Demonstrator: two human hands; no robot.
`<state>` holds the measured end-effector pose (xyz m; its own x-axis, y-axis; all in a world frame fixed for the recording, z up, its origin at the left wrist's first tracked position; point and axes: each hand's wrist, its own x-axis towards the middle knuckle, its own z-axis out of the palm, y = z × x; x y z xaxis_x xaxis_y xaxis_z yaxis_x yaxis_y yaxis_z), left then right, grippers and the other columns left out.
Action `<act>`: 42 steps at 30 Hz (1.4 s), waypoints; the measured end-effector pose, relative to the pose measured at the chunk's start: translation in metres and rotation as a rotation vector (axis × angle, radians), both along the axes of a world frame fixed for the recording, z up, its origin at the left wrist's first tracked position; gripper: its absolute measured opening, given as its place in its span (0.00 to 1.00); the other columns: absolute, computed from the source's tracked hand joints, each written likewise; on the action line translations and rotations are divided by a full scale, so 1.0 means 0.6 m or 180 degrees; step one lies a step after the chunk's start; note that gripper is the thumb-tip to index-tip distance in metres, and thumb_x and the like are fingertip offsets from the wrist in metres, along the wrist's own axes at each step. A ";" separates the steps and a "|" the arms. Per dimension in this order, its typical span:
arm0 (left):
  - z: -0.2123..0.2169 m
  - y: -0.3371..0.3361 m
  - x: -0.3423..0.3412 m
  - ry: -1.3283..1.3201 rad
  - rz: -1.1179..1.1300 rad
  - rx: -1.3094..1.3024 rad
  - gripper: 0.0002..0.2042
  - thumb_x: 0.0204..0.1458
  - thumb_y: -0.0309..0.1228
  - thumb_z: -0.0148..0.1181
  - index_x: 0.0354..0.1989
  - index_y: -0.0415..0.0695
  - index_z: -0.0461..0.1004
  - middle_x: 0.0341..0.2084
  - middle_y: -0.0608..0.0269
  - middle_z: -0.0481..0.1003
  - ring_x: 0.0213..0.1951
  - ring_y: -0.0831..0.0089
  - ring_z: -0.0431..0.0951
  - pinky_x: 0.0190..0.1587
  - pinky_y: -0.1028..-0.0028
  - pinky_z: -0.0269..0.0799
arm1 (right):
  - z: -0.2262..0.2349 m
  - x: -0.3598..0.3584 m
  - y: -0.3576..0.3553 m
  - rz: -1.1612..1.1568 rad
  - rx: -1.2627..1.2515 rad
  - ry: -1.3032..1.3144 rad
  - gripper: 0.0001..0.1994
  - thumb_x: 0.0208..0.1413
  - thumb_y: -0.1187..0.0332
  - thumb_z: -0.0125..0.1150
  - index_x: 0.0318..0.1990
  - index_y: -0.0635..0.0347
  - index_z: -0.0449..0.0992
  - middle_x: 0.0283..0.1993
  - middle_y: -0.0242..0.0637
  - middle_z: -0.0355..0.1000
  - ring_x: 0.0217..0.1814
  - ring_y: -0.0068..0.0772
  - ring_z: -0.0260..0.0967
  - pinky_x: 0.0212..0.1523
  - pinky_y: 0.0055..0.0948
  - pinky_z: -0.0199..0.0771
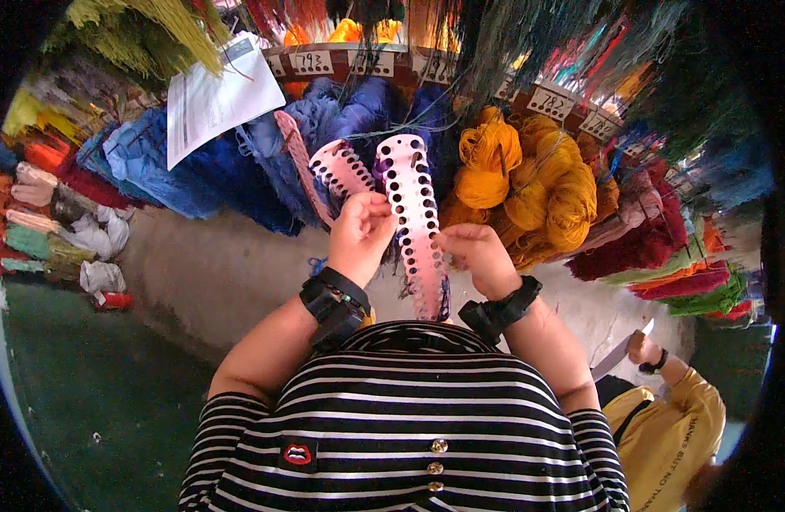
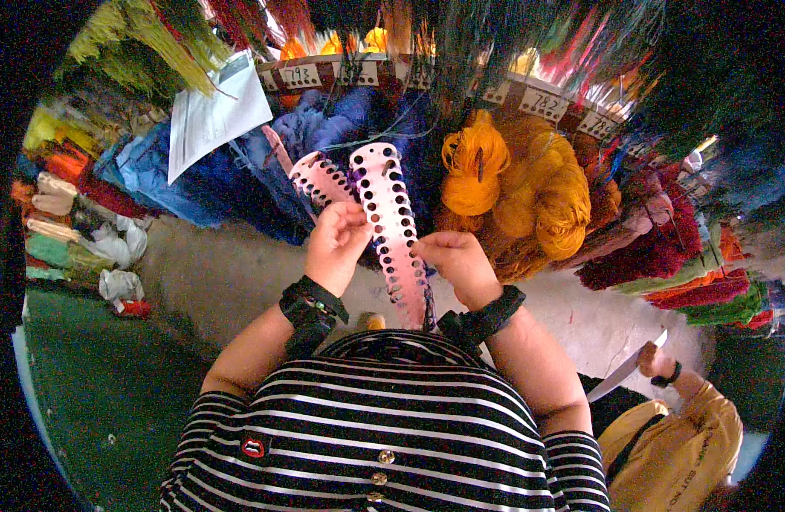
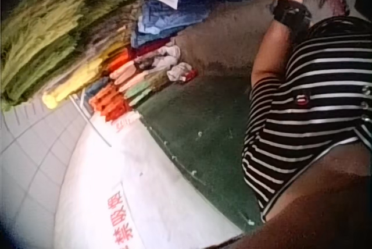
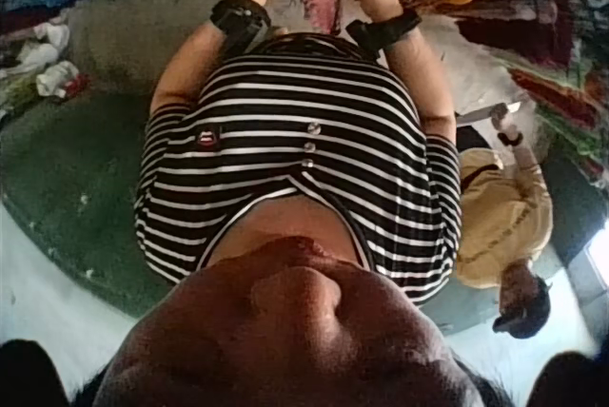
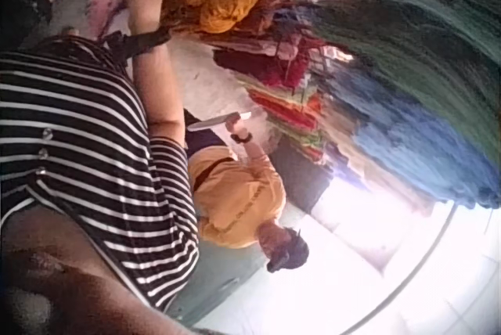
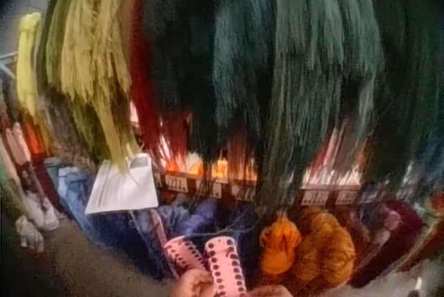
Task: The person checks a list, picks up thread organizers, and pulls strands of thread from hanging bundles. They then thread the strands through the holes of the organizers and refer back to the list.
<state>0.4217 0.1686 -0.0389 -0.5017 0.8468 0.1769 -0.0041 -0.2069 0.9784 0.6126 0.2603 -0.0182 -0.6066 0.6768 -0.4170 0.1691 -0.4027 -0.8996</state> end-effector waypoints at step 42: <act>-0.017 0.029 -0.057 0.0216 -0.0963 -0.0321 0.23 0.55 0.17 0.55 0.58 0.41 0.57 0.39 0.59 0.76 0.37 0.74 0.78 0.32 0.77 0.76 | 0.053 -0.101 0.049 0.1044 0.2844 -0.0735 0.10 0.55 0.63 0.58 0.32 0.60 0.80 0.26 0.47 0.74 0.26 0.44 0.75 0.27 0.37 0.73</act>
<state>0.3876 0.1857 -0.0489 -0.2144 0.9707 0.1088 0.0153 -0.1081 0.9940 0.5521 0.2894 0.0139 -0.7890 0.6134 0.0351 0.3612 0.5093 -0.7811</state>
